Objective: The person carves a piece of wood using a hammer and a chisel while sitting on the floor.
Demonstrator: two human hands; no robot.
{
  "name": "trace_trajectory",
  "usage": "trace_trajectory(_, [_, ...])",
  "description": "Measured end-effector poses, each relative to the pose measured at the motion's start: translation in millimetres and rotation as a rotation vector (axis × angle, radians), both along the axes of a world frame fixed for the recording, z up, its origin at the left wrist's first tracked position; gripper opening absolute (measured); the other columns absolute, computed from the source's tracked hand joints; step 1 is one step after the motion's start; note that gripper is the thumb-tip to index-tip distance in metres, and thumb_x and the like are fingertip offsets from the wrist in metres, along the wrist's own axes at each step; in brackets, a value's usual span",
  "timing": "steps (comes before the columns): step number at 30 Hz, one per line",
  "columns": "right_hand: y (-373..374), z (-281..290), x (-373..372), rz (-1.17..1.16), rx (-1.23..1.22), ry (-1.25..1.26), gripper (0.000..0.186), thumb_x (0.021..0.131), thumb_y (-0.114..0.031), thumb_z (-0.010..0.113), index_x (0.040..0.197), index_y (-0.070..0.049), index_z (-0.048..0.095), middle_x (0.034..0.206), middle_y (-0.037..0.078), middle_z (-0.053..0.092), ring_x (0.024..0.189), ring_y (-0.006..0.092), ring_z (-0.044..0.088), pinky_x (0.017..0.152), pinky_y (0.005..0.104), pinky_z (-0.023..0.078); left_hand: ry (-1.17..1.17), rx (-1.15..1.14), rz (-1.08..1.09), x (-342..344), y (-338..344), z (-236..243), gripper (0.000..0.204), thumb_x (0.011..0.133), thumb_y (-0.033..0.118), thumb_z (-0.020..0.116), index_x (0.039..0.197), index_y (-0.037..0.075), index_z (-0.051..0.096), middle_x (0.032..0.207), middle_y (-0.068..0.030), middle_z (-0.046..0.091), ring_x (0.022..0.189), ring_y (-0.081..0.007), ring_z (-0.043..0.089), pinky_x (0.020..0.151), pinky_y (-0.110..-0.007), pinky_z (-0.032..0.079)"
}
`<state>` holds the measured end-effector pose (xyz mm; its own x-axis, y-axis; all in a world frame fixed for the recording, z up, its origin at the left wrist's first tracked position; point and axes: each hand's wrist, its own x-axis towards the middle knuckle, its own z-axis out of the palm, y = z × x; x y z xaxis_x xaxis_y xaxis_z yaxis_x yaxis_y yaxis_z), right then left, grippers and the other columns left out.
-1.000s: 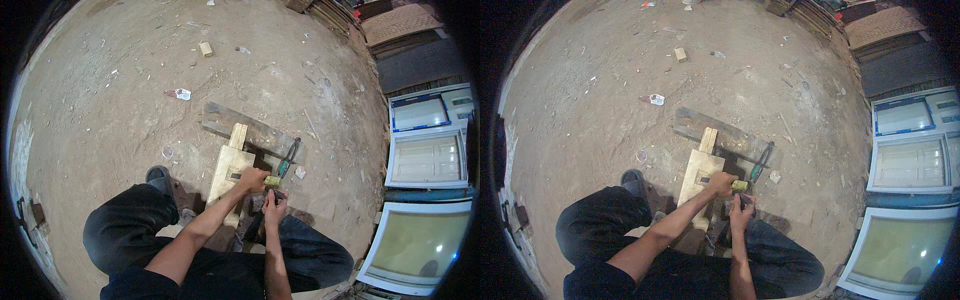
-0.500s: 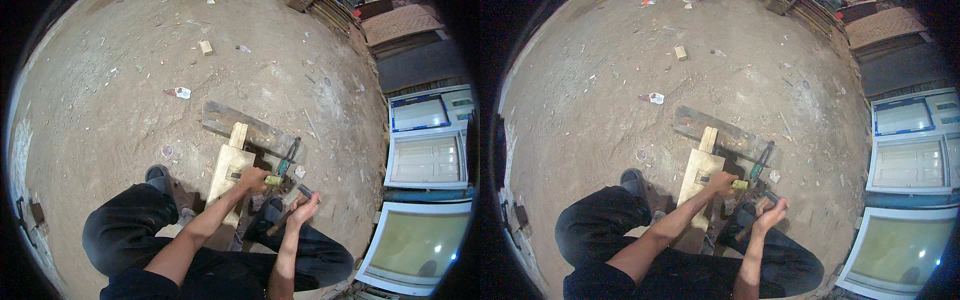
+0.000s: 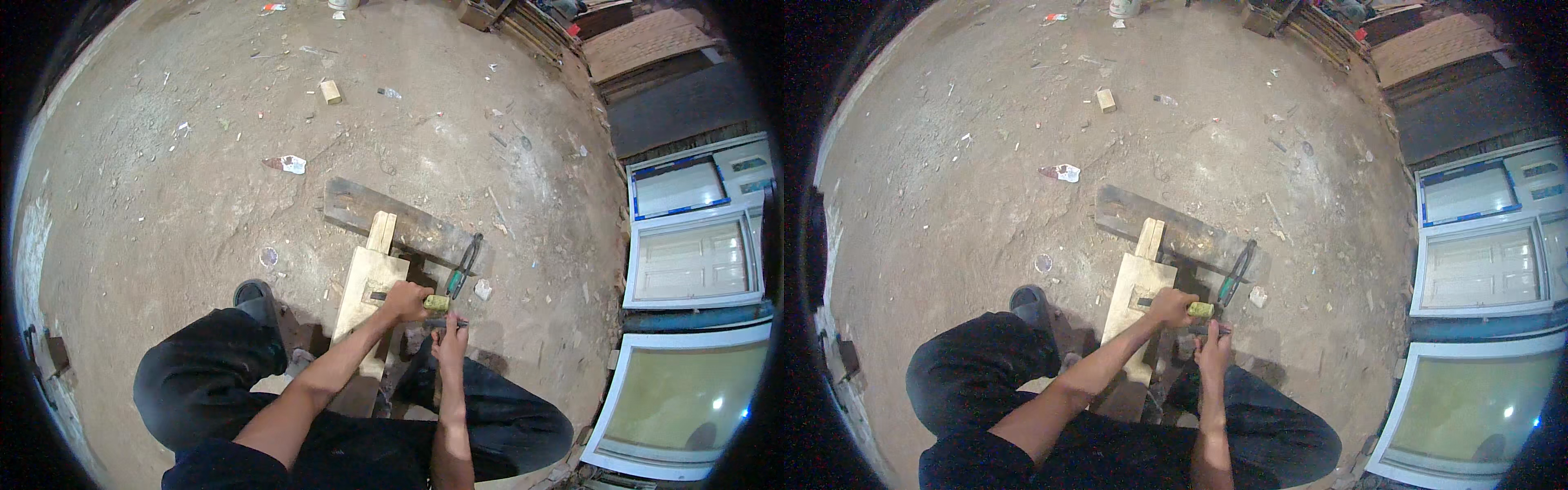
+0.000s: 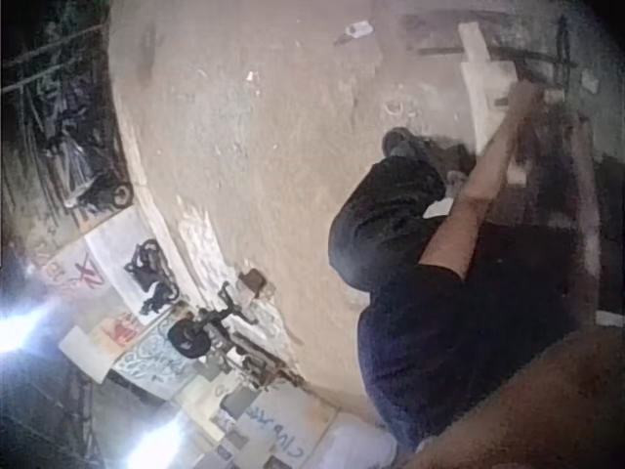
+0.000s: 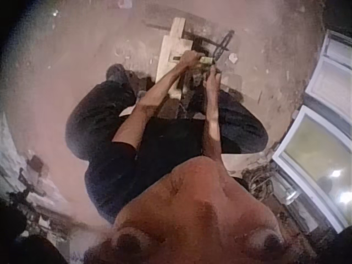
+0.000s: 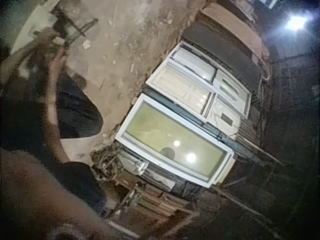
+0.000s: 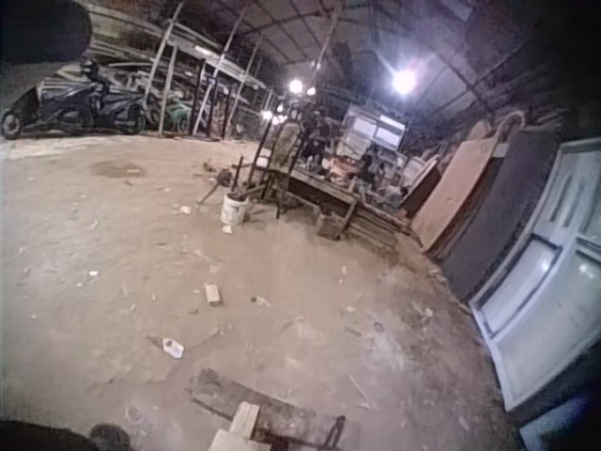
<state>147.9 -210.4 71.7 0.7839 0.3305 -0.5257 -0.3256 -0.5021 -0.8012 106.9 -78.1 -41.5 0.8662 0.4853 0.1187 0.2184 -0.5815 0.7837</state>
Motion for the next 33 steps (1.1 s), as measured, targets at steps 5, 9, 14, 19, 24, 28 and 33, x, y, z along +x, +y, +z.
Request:
trace_trajectory(5, [1.2,19.3,10.5,-0.376,0.312,-0.126,0.033,0.099,-0.043,0.045,0.093,-0.010,0.044,0.063,0.002,0.048,0.042,0.0089,0.039,0.036,0.0233,0.029,0.041,-0.001,0.015,-3.1,-1.9,8.2,0.031,0.064,0.036,0.069,0.089,0.017,0.068,0.070,-0.0136,0.066,0.068,-0.0366,0.065,0.062,-0.049,0.051])
trace_trajectory(9, [-20.3,-14.3,44.9,-0.188,0.280,-0.247,0.033,0.100,-0.042,0.043,0.091,-0.010,0.047,0.063,0.002,0.048,0.043,0.0077,0.040,0.037,0.0225,0.033,0.084,-0.021,-0.063,-1.3,1.4,19.6,0.035,0.064,0.037,0.070,0.093,0.019,0.068,0.075,-0.0143,0.067,0.072,-0.0357,0.065,0.063,-0.048,0.052])
trace_trajectory(14, [-4.2,13.3,28.1,-0.157,0.245,-0.137,0.034,0.099,-0.042,0.045,0.086,-0.012,0.038,0.061,-0.003,0.040,0.043,0.0051,0.035,0.037,0.0228,0.028,0.077,-0.026,-0.060,-9.5,1.9,22.9,0.037,0.063,0.039,0.071,0.095,0.020,0.068,0.075,-0.0137,0.067,0.072,-0.0359,0.065,0.063,-0.048,0.052])
trace_trajectory(19, [-7.8,2.9,23.0,-0.121,0.061,0.031,0.035,0.098,-0.044,0.045,0.092,-0.012,0.034,0.062,-0.002,0.039,0.045,0.0051,0.035,0.038,0.0218,0.028,0.220,-0.004,-0.132,-4.4,0.9,25.2,0.038,0.064,0.038,0.071,0.098,0.021,0.068,0.076,-0.0140,0.067,0.073,-0.0360,0.066,0.064,-0.048,0.052])
trace_trajectory(24, [-14.0,-8.7,15.8,-0.135,0.180,0.012,0.035,0.099,-0.045,0.044,0.091,-0.012,0.033,0.062,-0.001,0.040,0.042,0.0064,0.034,0.037,0.0233,0.029,0.090,0.039,-0.085,-3.0,-2.9,14.9,0.035,0.062,0.041,0.071,0.087,0.017,0.065,0.070,-0.0116,0.066,0.068,-0.0352,0.065,0.058,-0.048,0.050])
trace_trajectory(28, [-11.1,15.7,24.2,-0.054,0.067,0.153,0.036,0.099,-0.046,0.044,0.091,-0.013,0.033,0.063,-0.001,0.040,0.042,0.0070,0.034,0.037,0.0241,0.029,0.017,0.018,-0.071,-6.0,-1.7,6.6,0.035,0.062,0.040,0.071,0.087,0.017,0.065,0.070,-0.0123,0.065,0.068,-0.0357,0.064,0.058,-0.049,0.049])
trace_trajectory(33, [-2.8,0.8,24.5,-0.322,0.217,-0.116,0.036,0.098,-0.047,0.044,0.088,-0.013,0.037,0.061,-0.002,0.040,0.042,0.0078,0.034,0.037,0.0242,0.028,-0.008,-0.005,-0.038,-7.3,-1.4,16.9,0.034,0.063,0.040,0.071,0.088,0.017,0.065,0.070,-0.0134,0.065,0.069,-0.0367,0.064,0.059,-0.049,0.049])
